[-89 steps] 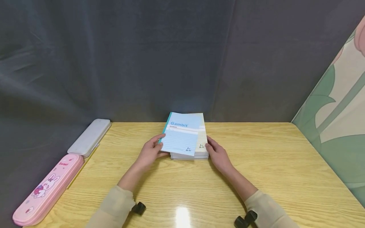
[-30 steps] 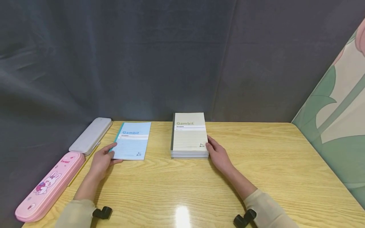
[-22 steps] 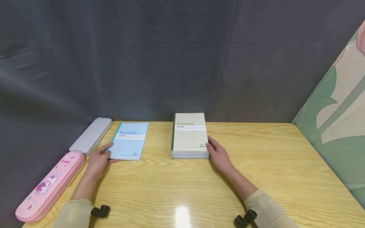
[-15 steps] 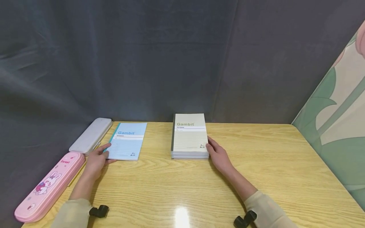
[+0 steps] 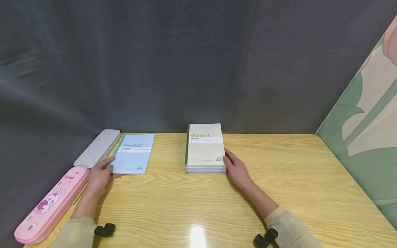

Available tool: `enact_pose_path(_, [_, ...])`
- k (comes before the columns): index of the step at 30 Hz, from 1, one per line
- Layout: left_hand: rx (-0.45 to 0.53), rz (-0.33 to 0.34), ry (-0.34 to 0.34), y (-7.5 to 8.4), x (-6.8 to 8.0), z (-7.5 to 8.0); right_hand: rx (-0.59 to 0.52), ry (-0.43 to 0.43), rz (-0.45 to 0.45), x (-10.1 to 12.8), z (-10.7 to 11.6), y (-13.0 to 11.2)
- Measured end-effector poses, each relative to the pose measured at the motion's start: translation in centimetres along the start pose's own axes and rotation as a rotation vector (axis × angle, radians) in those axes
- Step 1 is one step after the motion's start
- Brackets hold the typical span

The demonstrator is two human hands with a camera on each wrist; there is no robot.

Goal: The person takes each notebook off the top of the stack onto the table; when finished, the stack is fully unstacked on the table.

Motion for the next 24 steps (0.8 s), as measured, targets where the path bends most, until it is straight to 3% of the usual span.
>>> enact_pose_path(8, [-0.013, 0.016, 0.072, 0.1, 0.1, 0.3, 0.006, 0.0, -0.004, -0.1, -0.1, -0.2])
enact_pose_path(18, [-0.028, -0.019, 0.095, 0.4, 0.1, 0.3, 0.018, 0.001, -0.003, 0.0, 0.0, -0.2])
enact_pose_path(21, [-0.107, -0.024, 0.133, 0.7, 0.3, 0.5, 0.016, -0.001, 0.0, -0.1, 0.0, -0.1])
enact_pose_path(24, [-0.224, -0.029, 0.216, 1.2, 0.5, 0.8, 0.012, 0.0, 0.002, -0.1, 0.0, 0.0])
Point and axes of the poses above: each hand's wrist, its own x-axis away from the middle knuckle, its own z-axis out of the back of the hand, y = z × x, the point moved 2 cm from there along -x, towards the middle knuckle, and after that the axes turned 2 degrees about z, right-handed, at the moved point
